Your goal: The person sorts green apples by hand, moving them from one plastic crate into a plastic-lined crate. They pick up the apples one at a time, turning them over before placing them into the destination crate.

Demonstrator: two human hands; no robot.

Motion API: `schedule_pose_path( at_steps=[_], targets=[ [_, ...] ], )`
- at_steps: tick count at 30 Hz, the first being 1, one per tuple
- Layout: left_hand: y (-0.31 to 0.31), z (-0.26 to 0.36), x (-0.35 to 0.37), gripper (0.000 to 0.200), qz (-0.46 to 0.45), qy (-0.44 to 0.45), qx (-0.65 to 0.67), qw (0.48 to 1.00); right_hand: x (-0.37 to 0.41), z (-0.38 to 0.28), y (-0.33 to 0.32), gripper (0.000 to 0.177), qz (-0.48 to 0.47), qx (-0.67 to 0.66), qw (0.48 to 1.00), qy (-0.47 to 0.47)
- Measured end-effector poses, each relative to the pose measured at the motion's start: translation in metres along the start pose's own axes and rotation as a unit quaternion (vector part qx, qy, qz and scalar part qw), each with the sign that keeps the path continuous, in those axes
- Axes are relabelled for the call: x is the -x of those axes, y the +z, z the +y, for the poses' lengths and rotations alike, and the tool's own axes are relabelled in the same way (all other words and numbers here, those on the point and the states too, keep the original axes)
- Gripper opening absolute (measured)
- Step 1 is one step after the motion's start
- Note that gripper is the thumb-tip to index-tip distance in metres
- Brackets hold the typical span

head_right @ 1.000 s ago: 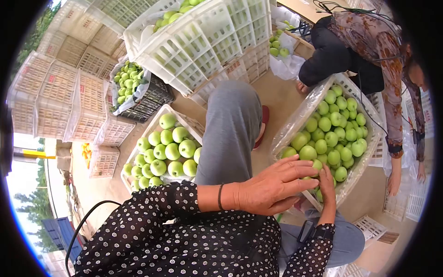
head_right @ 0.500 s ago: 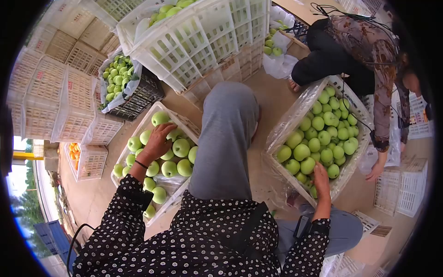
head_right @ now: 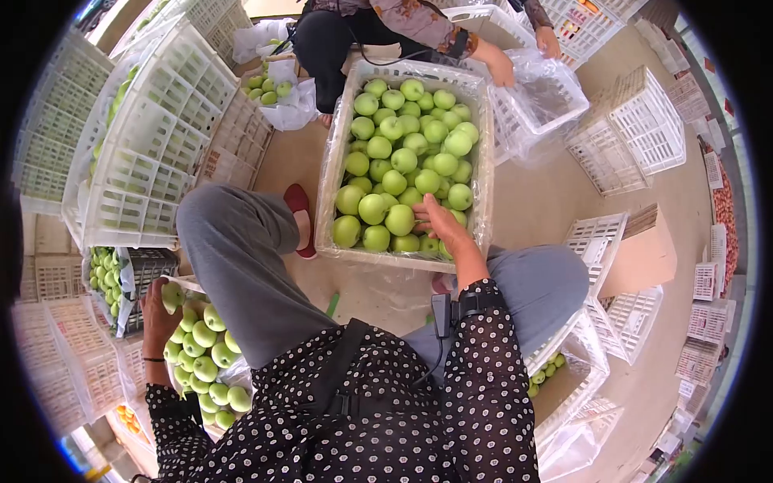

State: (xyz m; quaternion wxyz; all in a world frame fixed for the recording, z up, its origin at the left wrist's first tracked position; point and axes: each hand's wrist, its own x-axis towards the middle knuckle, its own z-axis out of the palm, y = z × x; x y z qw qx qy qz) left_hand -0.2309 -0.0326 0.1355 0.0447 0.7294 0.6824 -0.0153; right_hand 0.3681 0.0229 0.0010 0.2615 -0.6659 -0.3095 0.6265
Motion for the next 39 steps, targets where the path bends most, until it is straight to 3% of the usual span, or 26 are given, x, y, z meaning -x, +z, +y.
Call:
schedule_pose_path(
  at_steps=[4, 6, 8, 13, 15, 21, 28, 31, 33, 37, 39],
  targets=[
    [-0.069, 0.092, -0.019, 0.064, 0.172, 0.037, 0.242, 0.954, -0.003, -0.005, -0.004, 0.074, -0.033, 0.056, 0.998, -0.007],
    [-0.083, 0.169, -0.033, 0.063, 0.131, 0.093, 0.351, 0.922, -0.006, -0.007, -0.005, 0.078, -0.041, 0.090, 0.995, -0.004],
    [-0.069, 0.252, -0.056, 0.064, 0.075, 0.222, 0.326, 0.916, -0.008, -0.008, -0.008, 0.083, -0.049, 0.086, 0.995, 0.001],
    [0.064, 0.395, -0.085, 0.068, -0.106, 0.408, 0.275, 0.864, -0.011, -0.009, -0.016, 0.090, -0.090, 0.053, 0.995, 0.001],
    [0.101, 0.424, -0.089, 0.070, -0.087, 0.414, 0.243, 0.873, -0.020, -0.003, -0.022, 0.089, -0.116, 0.053, 0.992, -0.020],
    [0.143, 0.440, -0.106, 0.078, -0.091, 0.375, 0.163, 0.908, -0.007, -0.024, -0.025, 0.081, -0.136, 0.156, 0.973, -0.104],
    [0.161, 0.427, -0.110, 0.062, -0.132, 0.461, 0.179, 0.859, -0.020, -0.019, -0.021, 0.082, -0.124, 0.247, 0.961, -0.027],
    [0.157, 0.424, -0.110, 0.059, -0.107, 0.465, 0.188, 0.858, -0.021, -0.011, -0.017, 0.078, -0.089, 0.244, 0.964, -0.066],
    [0.148, 0.419, -0.116, 0.060, -0.119, 0.401, 0.216, 0.882, -0.017, -0.011, -0.019, 0.076, -0.120, 0.166, 0.973, -0.108],
    [0.143, 0.411, -0.106, 0.055, -0.050, 0.465, 0.145, 0.872, -0.022, -0.008, -0.020, 0.075, -0.126, 0.163, 0.976, -0.071],
    [0.146, 0.409, -0.104, 0.054, -0.052, 0.460, 0.130, 0.877, -0.009, -0.014, -0.022, 0.068, -0.069, 0.058, 0.996, -0.016]
  ],
)
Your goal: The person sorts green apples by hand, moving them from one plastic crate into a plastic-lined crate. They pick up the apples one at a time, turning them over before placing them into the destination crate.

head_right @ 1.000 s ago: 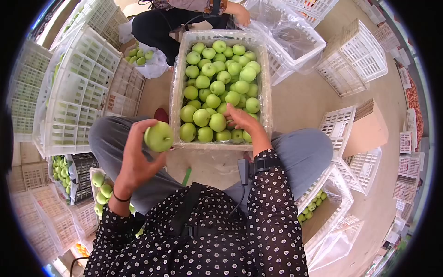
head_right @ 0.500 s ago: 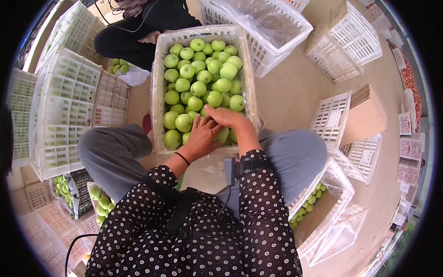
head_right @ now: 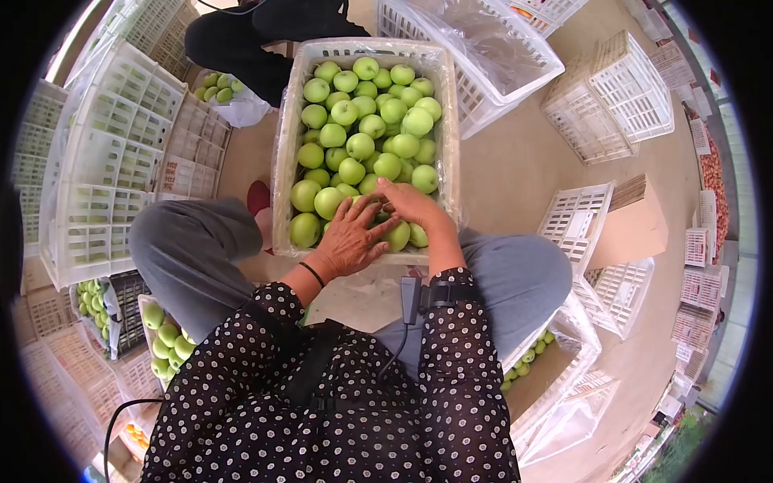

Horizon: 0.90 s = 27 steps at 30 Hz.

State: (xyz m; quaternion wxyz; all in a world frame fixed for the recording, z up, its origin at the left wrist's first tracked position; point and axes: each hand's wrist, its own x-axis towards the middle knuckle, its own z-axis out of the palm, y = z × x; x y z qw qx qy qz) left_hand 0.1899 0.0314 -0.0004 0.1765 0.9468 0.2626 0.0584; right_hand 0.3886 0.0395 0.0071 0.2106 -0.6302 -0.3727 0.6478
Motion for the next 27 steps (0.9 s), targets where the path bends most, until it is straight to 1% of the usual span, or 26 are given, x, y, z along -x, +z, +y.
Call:
schedule_pose_path(
  at_steps=[1, 3, 4, 5, 6, 9, 10, 11, 13, 14, 16, 17, 19, 20, 22, 23, 25, 26, 27],
  targets=[
    [0.002, 0.000, 0.001, 0.053, -0.010, -0.006, -0.013, 1.000, 0.004, 0.001, -0.006, 0.068, -0.001, 0.007, 1.000, 0.001],
    [0.004, -0.001, 0.005, 0.053, -0.001, -0.008, -0.013, 1.000, 0.014, 0.003, -0.022, 0.047, 0.090, 0.179, 0.980, 0.005],
    [0.005, -0.001, 0.007, 0.053, 0.002, -0.005, -0.015, 1.000, 0.017, 0.006, -0.024, 0.047, 0.090, 0.184, 0.979, 0.005],
    [0.006, -0.002, 0.008, 0.053, 0.007, -0.005, -0.012, 1.000, 0.021, 0.010, -0.025, 0.038, 0.075, 0.328, 0.942, 0.000],
    [0.006, -0.002, 0.010, 0.054, 0.015, 0.004, -0.007, 1.000, 0.026, 0.014, -0.025, 0.030, 0.058, 0.466, 0.883, -0.003],
    [0.005, -0.004, 0.014, 0.055, 0.024, 0.027, 0.004, 0.999, 0.033, 0.023, -0.003, 0.026, 0.048, 0.479, 0.877, -0.005],
    [0.004, -0.005, 0.014, 0.056, 0.019, 0.040, 0.005, 0.999, 0.031, 0.022, -0.001, 0.026, 0.047, 0.509, 0.860, 0.006],
    [0.003, -0.006, 0.014, 0.056, 0.024, 0.039, 0.008, 0.999, 0.032, 0.023, -0.001, 0.026, 0.047, 0.513, 0.857, 0.008],
    [0.001, -0.005, 0.015, 0.056, 0.015, 0.044, -0.001, 0.999, 0.035, 0.024, -0.003, 0.023, 0.078, 0.462, 0.881, -0.066],
    [0.000, -0.005, 0.015, 0.056, 0.018, 0.042, 0.003, 0.999, 0.034, 0.024, -0.002, 0.023, 0.076, 0.466, 0.879, -0.064],
    [-0.002, -0.005, 0.015, 0.055, 0.017, 0.045, 0.012, 0.999, 0.034, 0.017, 0.003, 0.023, 0.144, 0.367, 0.913, -0.106],
    [-0.002, -0.004, 0.014, 0.055, 0.017, 0.041, 0.016, 0.999, 0.034, 0.013, 0.006, 0.023, 0.140, 0.370, 0.913, -0.103],
    [-0.003, -0.003, 0.014, 0.055, -0.001, 0.035, 0.019, 0.999, 0.034, 0.008, 0.011, 0.024, 0.130, 0.377, 0.917, -0.006],
    [-0.001, -0.004, 0.014, 0.055, -0.002, 0.033, 0.021, 0.999, 0.032, 0.007, 0.012, 0.024, 0.128, 0.378, 0.917, -0.005],
    [0.003, -0.004, 0.012, 0.055, 0.006, 0.025, 0.034, 0.999, 0.030, 0.006, 0.009, 0.030, 0.097, 0.412, 0.902, 0.084],
    [0.005, -0.005, 0.011, 0.055, 0.007, 0.024, 0.039, 0.999, 0.029, 0.006, 0.007, 0.030, 0.095, 0.415, 0.901, 0.087],
    [0.005, -0.005, 0.012, 0.056, 0.015, 0.027, 0.038, 0.999, 0.026, 0.008, 0.003, 0.034, 0.044, 0.377, 0.922, 0.082],
    [0.004, -0.005, 0.013, 0.056, 0.014, 0.024, 0.040, 0.999, 0.026, 0.009, 0.003, 0.034, 0.041, 0.378, 0.921, 0.083],
    [0.001, -0.004, 0.013, 0.056, 0.011, 0.024, 0.037, 0.999, 0.028, 0.009, 0.003, 0.036, 0.030, 0.407, 0.912, 0.050]
  ],
)
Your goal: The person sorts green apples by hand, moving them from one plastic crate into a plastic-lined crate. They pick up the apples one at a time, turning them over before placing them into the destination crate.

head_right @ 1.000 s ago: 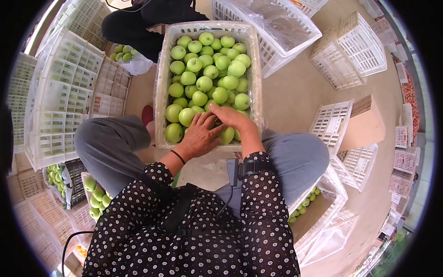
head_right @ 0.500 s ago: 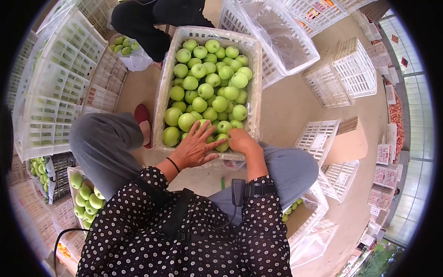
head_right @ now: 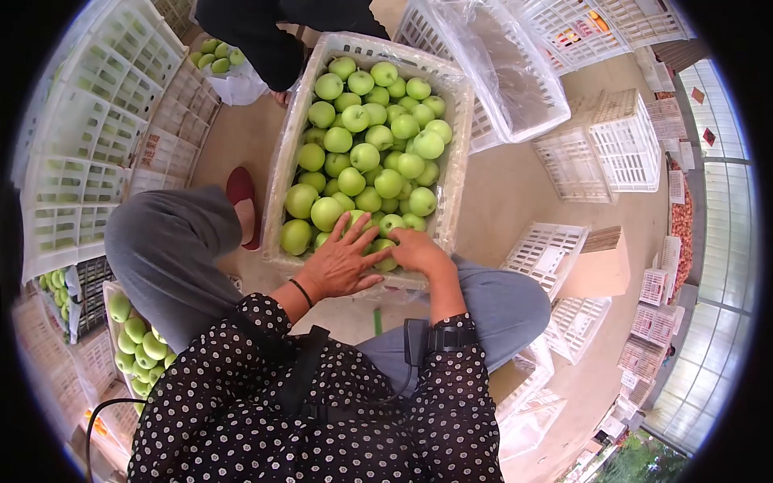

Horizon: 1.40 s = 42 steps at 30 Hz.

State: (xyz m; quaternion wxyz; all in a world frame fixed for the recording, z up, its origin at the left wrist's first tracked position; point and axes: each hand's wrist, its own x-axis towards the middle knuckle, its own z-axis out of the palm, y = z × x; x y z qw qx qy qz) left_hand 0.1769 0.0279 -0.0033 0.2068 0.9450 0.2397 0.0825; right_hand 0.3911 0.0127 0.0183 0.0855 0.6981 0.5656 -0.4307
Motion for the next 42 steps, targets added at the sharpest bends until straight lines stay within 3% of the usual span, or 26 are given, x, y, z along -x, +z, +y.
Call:
schedule_pose_path(
  at_steps=[2, 4, 8, 10, 11, 13, 14, 17, 21, 28, 32, 34, 35, 36, 37, 38, 40, 42],
  targets=[
    [-0.002, 0.000, -0.001, 0.057, -0.001, 0.000, -0.004, 1.000, 0.001, -0.001, -0.001, 0.037, 0.006, 0.031, 0.999, -0.036],
    [-0.001, 0.001, 0.000, 0.058, 0.009, 0.001, -0.002, 1.000, 0.003, -0.009, -0.008, 0.038, -0.038, 0.047, 0.998, 0.025],
    [-0.001, 0.003, 0.000, 0.059, 0.017, -0.003, -0.019, 1.000, -0.002, -0.016, -0.023, 0.038, -0.079, 0.058, 0.994, 0.048],
    [-0.001, 0.003, 0.001, 0.059, 0.010, -0.006, -0.017, 1.000, -0.012, -0.015, -0.031, 0.037, 0.117, -0.025, 0.993, 0.005],
    [-0.003, 0.003, 0.001, 0.059, 0.004, -0.008, -0.013, 1.000, -0.017, -0.016, -0.034, 0.037, 0.123, -0.025, 0.992, 0.004],
    [-0.004, 0.004, 0.000, 0.058, 0.008, -0.006, -0.011, 1.000, -0.027, -0.030, -0.040, 0.037, 0.328, 0.055, 0.942, -0.050],
    [-0.003, 0.004, 0.000, 0.058, 0.008, -0.010, -0.002, 1.000, -0.032, -0.034, -0.044, 0.037, 0.336, 0.056, 0.939, -0.051],
    [-0.004, 0.004, 0.000, 0.058, 0.003, -0.007, -0.001, 1.000, -0.055, -0.033, -0.047, 0.045, 0.257, 0.217, 0.940, -0.053],
    [-0.006, 0.003, -0.001, 0.059, -0.003, -0.008, 0.008, 1.000, -0.072, -0.017, -0.041, 0.044, 0.225, 0.316, 0.918, -0.081],
    [-0.009, 0.003, -0.002, 0.059, -0.002, -0.006, 0.004, 1.000, -0.095, -0.006, -0.059, 0.032, 0.202, 0.343, 0.911, -0.107],
    [-0.009, 0.003, -0.002, 0.059, -0.002, -0.007, 0.012, 1.000, -0.082, 0.008, -0.073, 0.037, 0.202, 0.330, 0.905, -0.175],
    [-0.007, 0.003, 0.000, 0.059, -0.002, -0.011, 0.020, 1.000, -0.078, 0.021, -0.078, 0.041, 0.339, 0.106, 0.876, -0.327],
    [-0.008, 0.003, -0.001, 0.059, -0.005, -0.009, 0.018, 1.000, -0.072, 0.028, -0.088, 0.041, 0.335, 0.105, 0.878, -0.325],
    [-0.008, 0.003, -0.002, 0.059, -0.007, -0.007, 0.016, 1.000, -0.057, 0.024, -0.110, 0.041, 0.168, -0.249, 0.925, -0.234],
    [-0.008, 0.003, -0.002, 0.059, -0.008, -0.008, 0.019, 1.000, -0.047, 0.023, -0.123, 0.042, -0.023, -0.562, 0.821, -0.103],
    [-0.007, 0.003, -0.002, 0.059, -0.005, -0.008, 0.018, 1.000, -0.042, 0.027, -0.127, 0.042, -0.024, -0.561, 0.821, -0.101],
    [-0.007, 0.003, -0.002, 0.059, -0.001, -0.008, 0.019, 1.000, -0.035, 0.033, -0.131, 0.036, -0.022, -0.748, 0.644, -0.160],
    [-0.006, 0.003, -0.001, 0.059, 0.003, -0.008, 0.021, 1.000, -0.040, 0.043, -0.129, 0.035, 0.026, -0.750, 0.646, -0.139]
  ],
)
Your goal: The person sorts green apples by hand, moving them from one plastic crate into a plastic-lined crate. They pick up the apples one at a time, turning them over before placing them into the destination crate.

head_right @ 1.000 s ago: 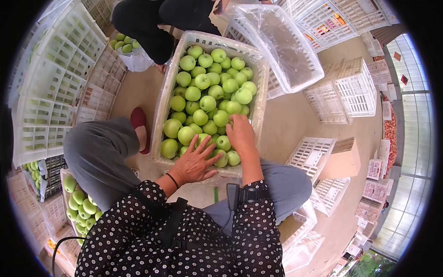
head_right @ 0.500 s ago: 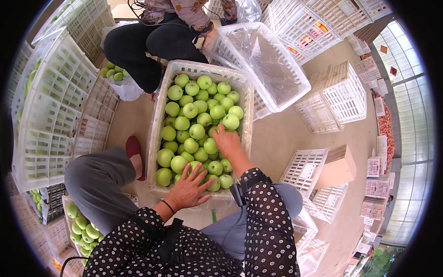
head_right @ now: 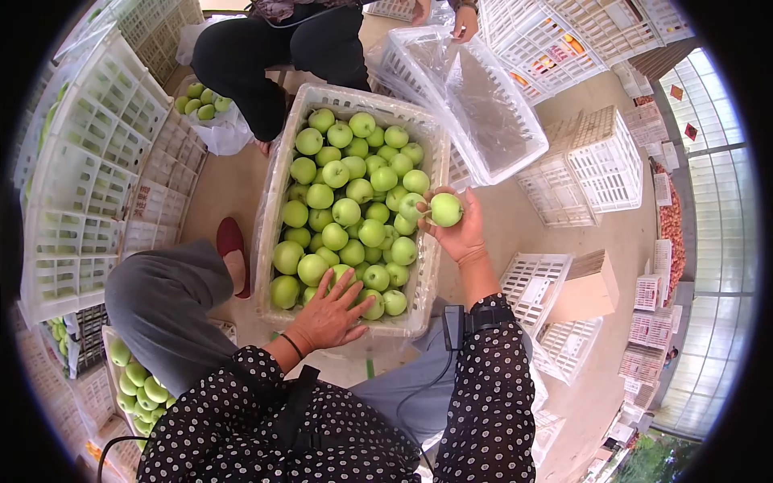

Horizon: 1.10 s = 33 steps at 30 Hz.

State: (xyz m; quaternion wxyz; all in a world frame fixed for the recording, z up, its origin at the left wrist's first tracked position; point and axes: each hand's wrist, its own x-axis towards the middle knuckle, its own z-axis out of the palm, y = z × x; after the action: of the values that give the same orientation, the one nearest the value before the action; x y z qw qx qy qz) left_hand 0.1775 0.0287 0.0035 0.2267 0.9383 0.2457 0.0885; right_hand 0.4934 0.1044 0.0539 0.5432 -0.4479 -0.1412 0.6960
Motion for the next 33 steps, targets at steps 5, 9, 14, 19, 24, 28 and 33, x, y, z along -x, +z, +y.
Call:
schedule_pose_path(
  at_steps=[5, 9, 14, 19, 24, 28, 33],
  targets=[
    [0.000, 0.001, 0.001, 0.058, 0.006, -0.001, -0.003, 1.000, -0.009, 0.015, 0.023, 0.031, 0.059, 0.423, 0.902, -0.062],
    [0.001, 0.000, 0.001, 0.058, 0.022, 0.000, 0.004, 1.000, -0.017, 0.050, 0.049, 0.028, 0.029, 0.772, 0.616, -0.151],
    [0.000, 0.001, 0.003, 0.057, 0.012, -0.003, 0.004, 1.000, -0.034, 0.025, 0.060, 0.032, 0.096, 0.923, 0.366, -0.069],
    [-0.003, 0.001, 0.000, 0.057, 0.012, -0.004, 0.003, 1.000, -0.054, 0.037, 0.068, 0.026, 0.062, 0.988, 0.141, 0.015],
    [-0.004, 0.002, -0.002, 0.056, 0.007, 0.006, 0.002, 1.000, -0.077, 0.058, 0.066, 0.027, 0.034, 0.996, 0.035, 0.069],
    [-0.006, 0.002, -0.002, 0.055, 0.002, 0.005, -0.001, 1.000, -0.073, 0.042, 0.070, 0.024, -0.009, 0.994, 0.088, 0.061],
    [-0.013, 0.003, -0.004, 0.055, -0.020, -0.001, -0.007, 1.000, -0.041, -0.027, 0.081, 0.048, -0.003, 0.933, 0.361, -0.015]
  ],
)
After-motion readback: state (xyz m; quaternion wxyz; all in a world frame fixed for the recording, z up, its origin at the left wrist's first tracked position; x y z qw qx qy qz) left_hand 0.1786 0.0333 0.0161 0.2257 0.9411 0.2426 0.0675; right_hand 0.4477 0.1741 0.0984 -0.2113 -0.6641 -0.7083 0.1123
